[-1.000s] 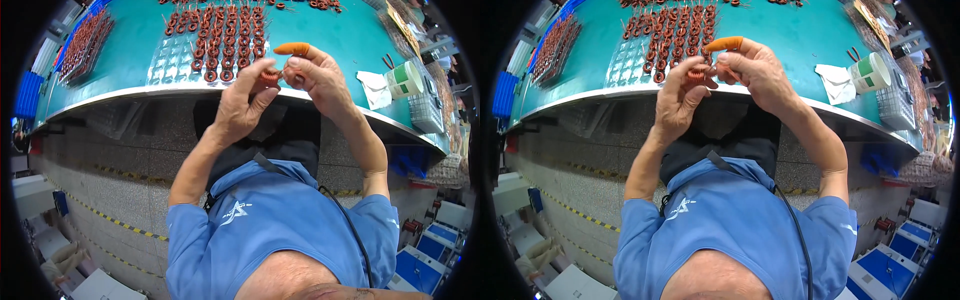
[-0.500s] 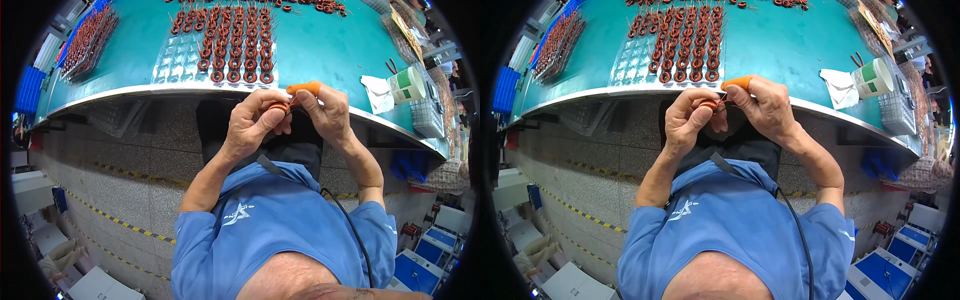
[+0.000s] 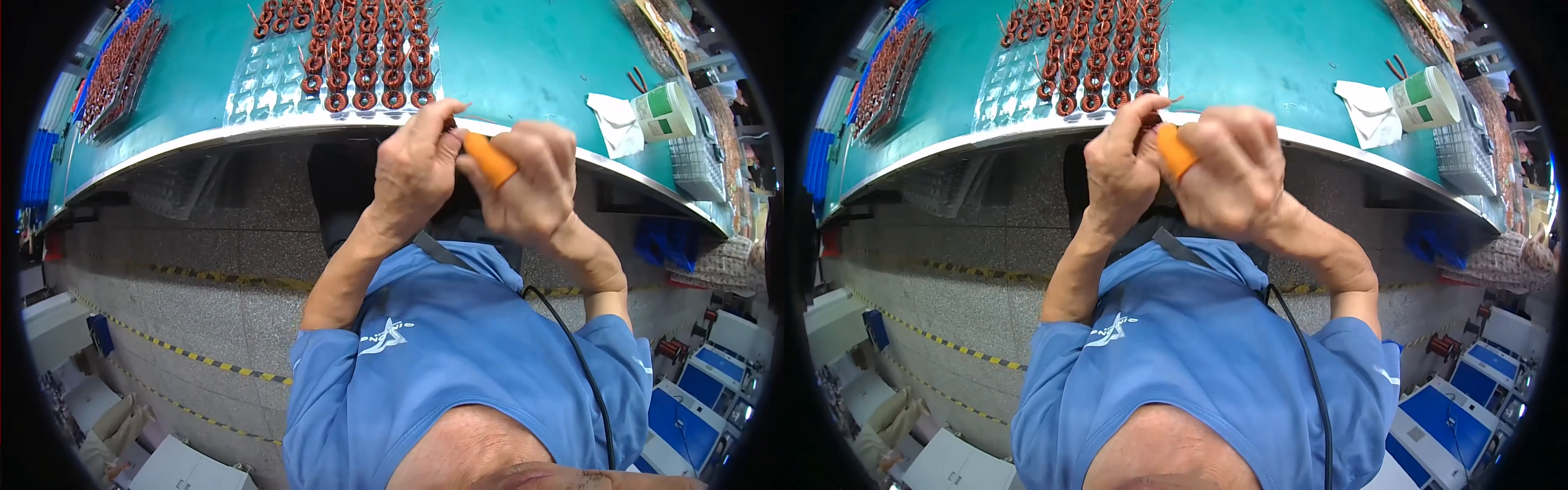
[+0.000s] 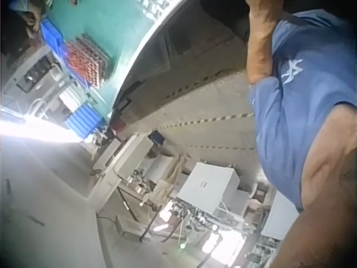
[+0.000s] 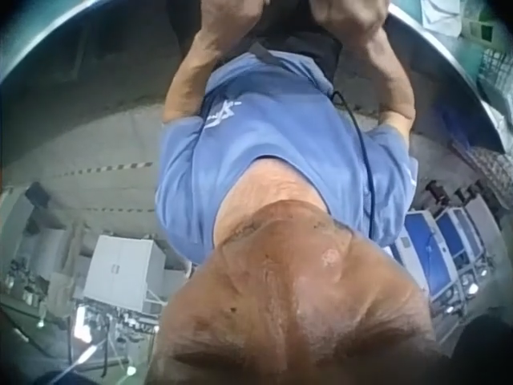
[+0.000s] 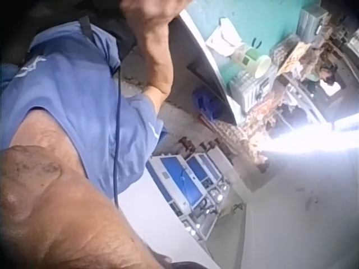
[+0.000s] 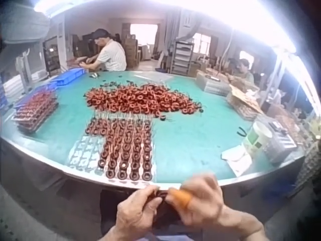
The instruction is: Trimming the wire leads of copper-wound toroidal coils using scissors and placing them in a plastic organizer tray.
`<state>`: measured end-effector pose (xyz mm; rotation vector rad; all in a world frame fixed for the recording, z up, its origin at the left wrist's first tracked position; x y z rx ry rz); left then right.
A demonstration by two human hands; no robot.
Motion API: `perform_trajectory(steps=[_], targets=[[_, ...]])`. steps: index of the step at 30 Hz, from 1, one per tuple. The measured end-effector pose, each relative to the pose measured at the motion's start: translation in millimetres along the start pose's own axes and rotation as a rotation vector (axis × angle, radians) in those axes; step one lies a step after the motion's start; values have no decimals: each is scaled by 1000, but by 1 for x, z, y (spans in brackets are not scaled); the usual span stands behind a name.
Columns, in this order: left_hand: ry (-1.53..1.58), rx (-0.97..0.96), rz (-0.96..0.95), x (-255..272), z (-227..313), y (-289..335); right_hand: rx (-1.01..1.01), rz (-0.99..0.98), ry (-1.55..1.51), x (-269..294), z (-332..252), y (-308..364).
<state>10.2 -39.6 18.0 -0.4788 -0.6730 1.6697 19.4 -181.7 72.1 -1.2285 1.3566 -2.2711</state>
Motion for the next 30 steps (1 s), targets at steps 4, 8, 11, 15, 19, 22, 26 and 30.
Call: perform_trajectory(steps=[4,8,11,15,19,22,26,30], targets=[[472,409,-50,9,9,5,-644,-319,-587,3,27,2],[703,373,-71,13,13,6,-1043,-286,-1489,-23,37,18],[696,367,-80,13,14,10,-1132,-306,-1716,-31,33,32],[689,524,-117,15,1,10,-1234,-269,-1577,-39,25,36],[665,511,-52,21,3,12,-1153,-255,-1344,-34,28,53],[655,537,-97,27,0,8,-1096,-360,-1202,-27,25,60],[642,552,-114,22,1,8,-1042,-362,-1054,-29,13,50],[606,541,-140,20,4,7,-1007,-331,-1014,-38,11,52]])
Point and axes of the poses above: each hand's wrist, its own y-axis away from the middle knuckle, its own x-axis out of the back of the hand, z = x × y, the point moved 1 cm from there along -y, towards the middle knuckle, and after that the axes turned 15 degrees about y, right-handed, at the moved point
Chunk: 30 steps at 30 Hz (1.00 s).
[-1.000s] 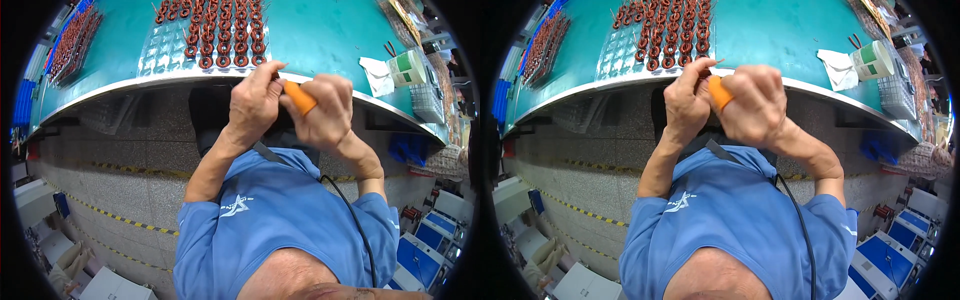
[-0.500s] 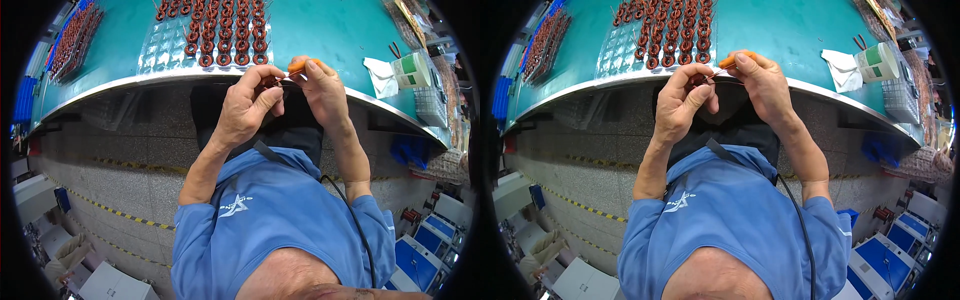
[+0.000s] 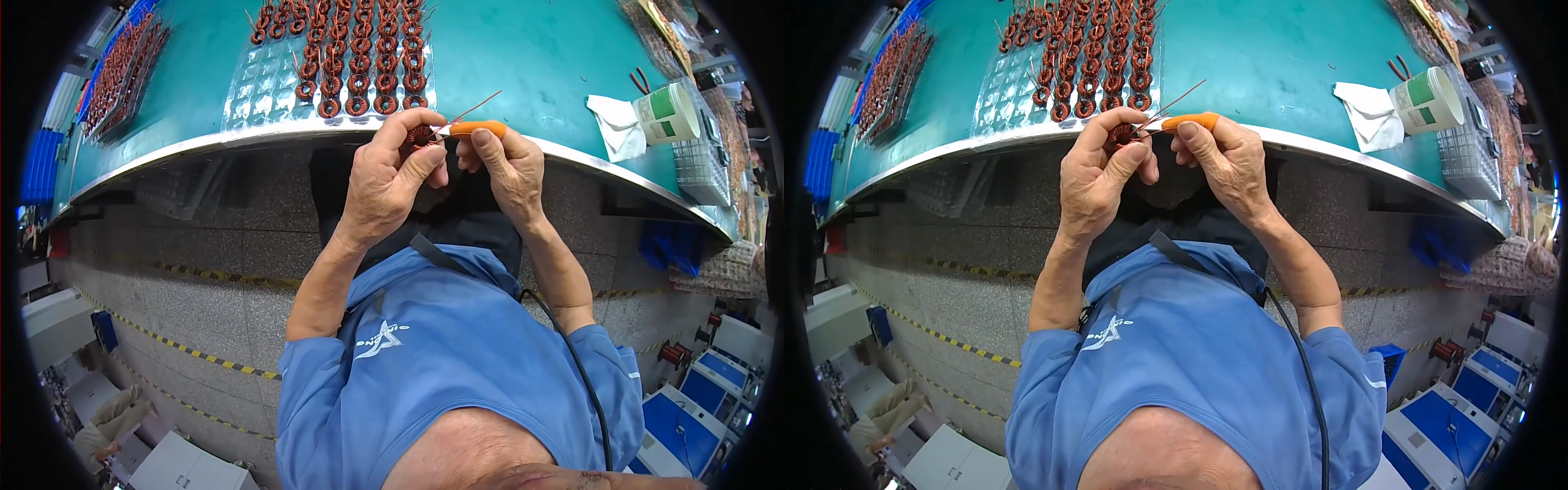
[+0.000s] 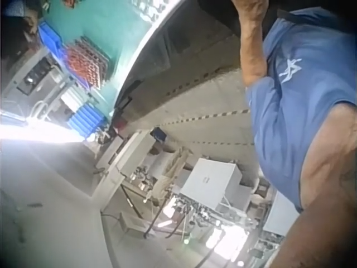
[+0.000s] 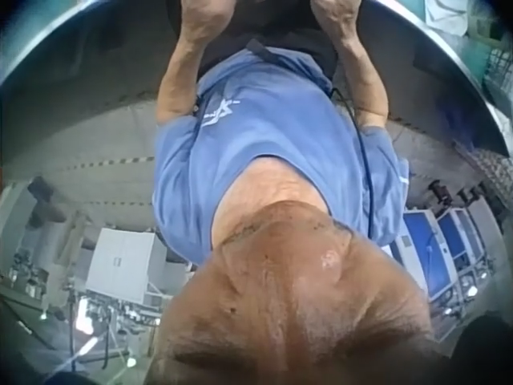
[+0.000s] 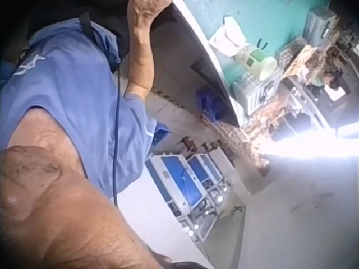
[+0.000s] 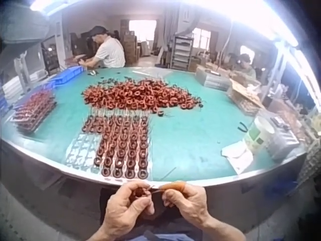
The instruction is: Trimming the wire leads of copper-wound toroidal coils using scissors and placing them in a plastic organizer tray.
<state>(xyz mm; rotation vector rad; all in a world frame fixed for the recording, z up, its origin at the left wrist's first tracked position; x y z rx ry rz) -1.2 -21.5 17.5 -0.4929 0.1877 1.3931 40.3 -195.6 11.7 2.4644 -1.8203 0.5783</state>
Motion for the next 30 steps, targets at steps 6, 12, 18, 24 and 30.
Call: perform_trajectory(steps=[6,12,18,24,30], targets=[[-148,-29,45,-3,-8,-4,590,298,708,-4,-9,6],[86,-60,-45,-14,6,5,-95,77,57,18,-41,8],[55,6,-64,-2,5,6,-83,10,-152,13,-13,0],[191,149,-56,10,-3,10,24,-5,-105,9,-3,-2],[13,114,-47,6,-6,8,-270,-76,-369,8,-5,-2]])
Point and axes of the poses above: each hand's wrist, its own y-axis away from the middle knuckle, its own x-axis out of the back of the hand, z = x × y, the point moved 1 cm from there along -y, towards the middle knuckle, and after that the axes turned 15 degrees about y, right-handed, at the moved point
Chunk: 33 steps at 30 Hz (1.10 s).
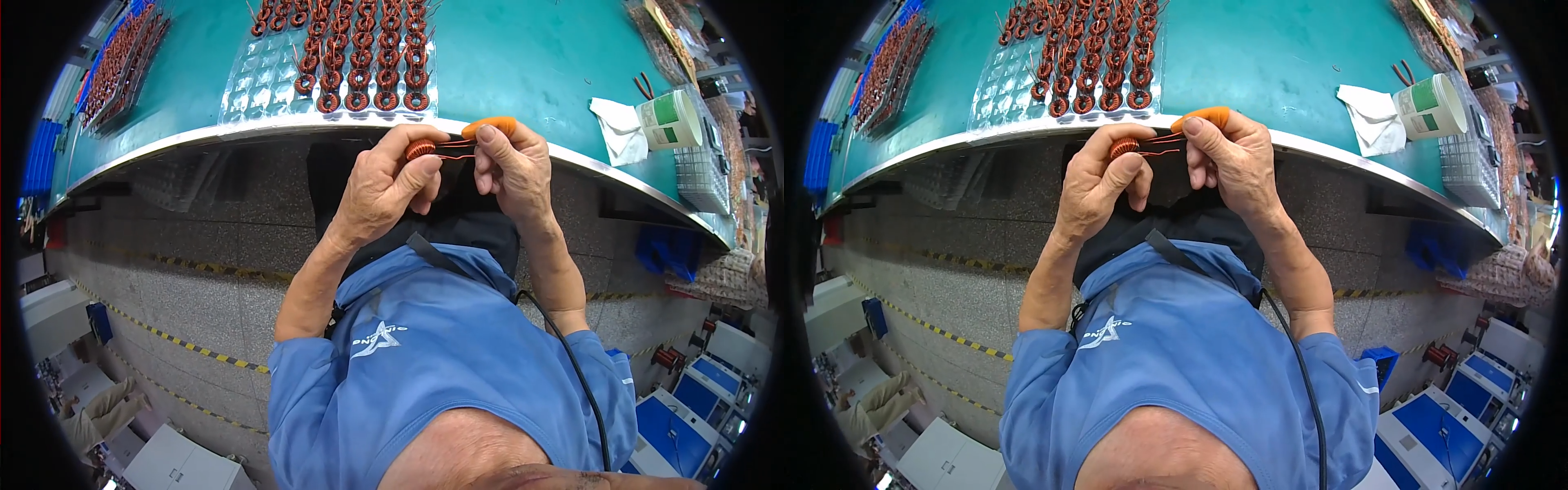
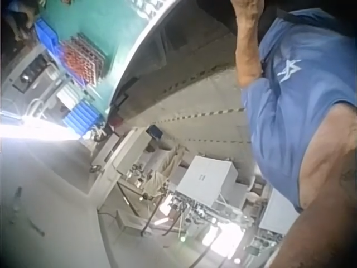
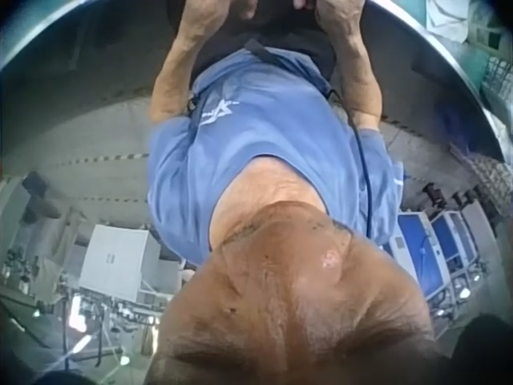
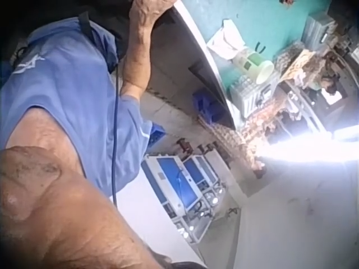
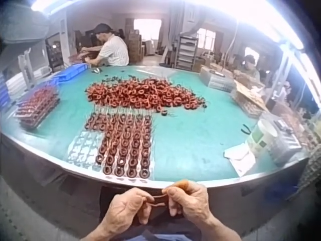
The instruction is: Trimming the wire leads of copper-wound toroidal coils using scissors and placing them in a plastic organizer tray.
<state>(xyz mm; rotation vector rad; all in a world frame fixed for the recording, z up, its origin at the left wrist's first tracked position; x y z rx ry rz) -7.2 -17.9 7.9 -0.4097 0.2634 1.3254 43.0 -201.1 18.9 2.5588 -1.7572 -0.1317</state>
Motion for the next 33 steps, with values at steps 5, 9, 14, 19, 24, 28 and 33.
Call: perform_trajectory(steps=[5,9,14,19,24,28,33], targets=[[313,-5,97,-7,-4,0,300,255,361,-15,-9,16],[245,-34,101,-10,-5,-3,209,189,192,-10,-3,8],[359,-51,-60,-7,-2,-1,79,44,58,-4,-6,3],[226,-128,-40,-2,-4,-3,222,349,236,0,-4,19],[-129,-168,-63,-3,1,-9,121,119,192,-15,-5,23],[-363,-205,-105,-1,12,-12,78,20,14,-16,-5,12],[-364,-33,-193,5,20,-12,73,25,-8,-20,-8,9]])
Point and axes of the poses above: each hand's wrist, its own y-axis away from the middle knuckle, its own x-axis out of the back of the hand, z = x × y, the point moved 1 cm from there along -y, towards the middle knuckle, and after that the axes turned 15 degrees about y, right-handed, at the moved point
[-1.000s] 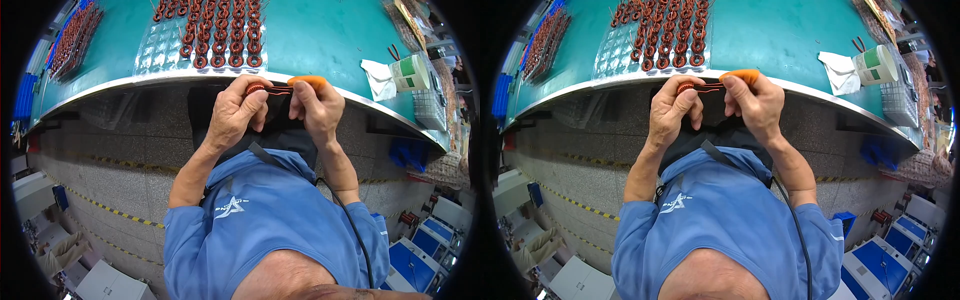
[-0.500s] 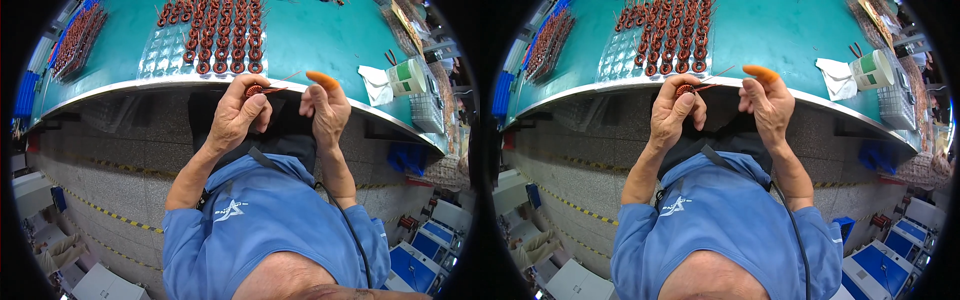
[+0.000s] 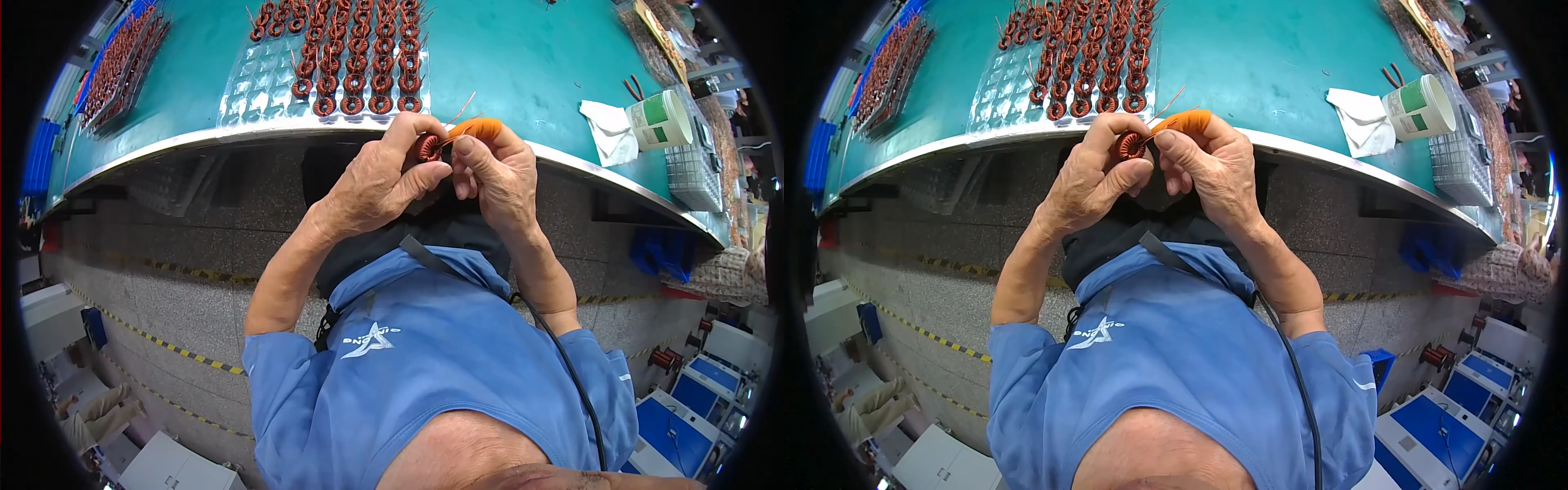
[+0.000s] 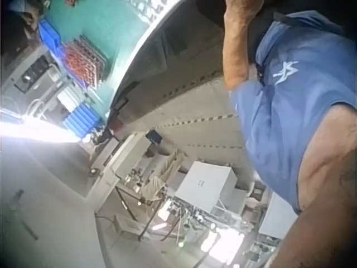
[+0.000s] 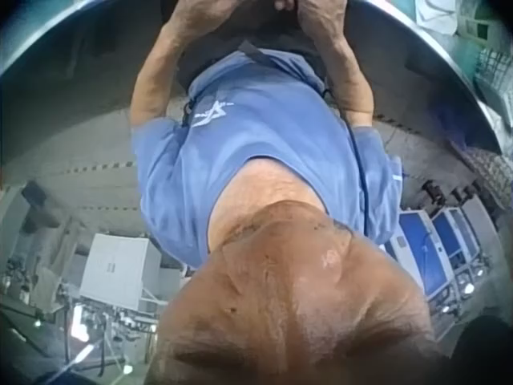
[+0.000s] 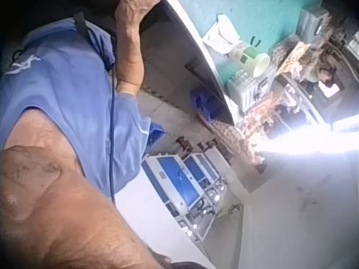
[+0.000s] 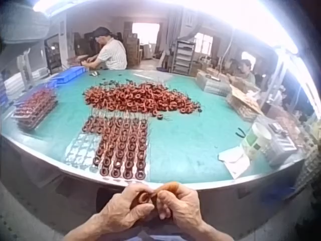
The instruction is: Trimming the wire leads of copper-wound toroidal coils using scissors and placing them in a plastic organizer tray.
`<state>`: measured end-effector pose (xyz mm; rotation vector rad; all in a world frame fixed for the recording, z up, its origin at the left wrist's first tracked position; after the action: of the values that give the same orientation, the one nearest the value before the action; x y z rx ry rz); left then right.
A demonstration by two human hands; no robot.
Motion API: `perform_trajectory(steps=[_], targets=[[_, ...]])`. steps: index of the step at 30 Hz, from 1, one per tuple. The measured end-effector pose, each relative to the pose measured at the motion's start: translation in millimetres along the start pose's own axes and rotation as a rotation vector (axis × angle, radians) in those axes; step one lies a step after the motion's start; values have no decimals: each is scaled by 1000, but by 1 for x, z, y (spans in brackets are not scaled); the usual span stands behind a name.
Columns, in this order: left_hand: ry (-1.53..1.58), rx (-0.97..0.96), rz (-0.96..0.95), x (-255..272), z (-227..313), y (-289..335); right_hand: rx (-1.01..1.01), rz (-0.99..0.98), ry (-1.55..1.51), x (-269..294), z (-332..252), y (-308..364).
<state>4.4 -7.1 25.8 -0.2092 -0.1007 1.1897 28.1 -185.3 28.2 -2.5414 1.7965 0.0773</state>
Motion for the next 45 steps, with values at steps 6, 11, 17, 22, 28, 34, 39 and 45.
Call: perform_trajectory(steps=[6,11,17,22,28,34,39,45], targets=[[-153,-25,38,-7,1,1,134,45,21,0,3,6],[-26,25,68,-13,6,-1,214,78,25,-1,-6,4],[-3,-107,99,-18,-1,-4,272,154,128,2,-8,10],[522,-266,177,-27,3,-5,365,255,-51,-6,-4,19],[-27,-227,207,-14,2,-5,339,124,14,-1,-11,14],[-69,-198,216,-14,-2,-2,254,184,60,-5,-15,9],[-28,-198,236,-15,-8,-2,117,195,160,-2,-8,9],[-89,-263,192,-18,-7,-1,118,115,100,-9,-12,8]])
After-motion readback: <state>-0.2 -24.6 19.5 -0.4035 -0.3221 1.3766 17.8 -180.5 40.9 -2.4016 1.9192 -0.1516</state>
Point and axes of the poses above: each hand's wrist, its own y-axis away from the middle knuckle, its own x-axis out of the back of the hand, z = x × y, the point moved 1 cm from there along -y, towards the middle knuckle, and after that the axes turned 15 degrees about y, right-handed, at the moved point
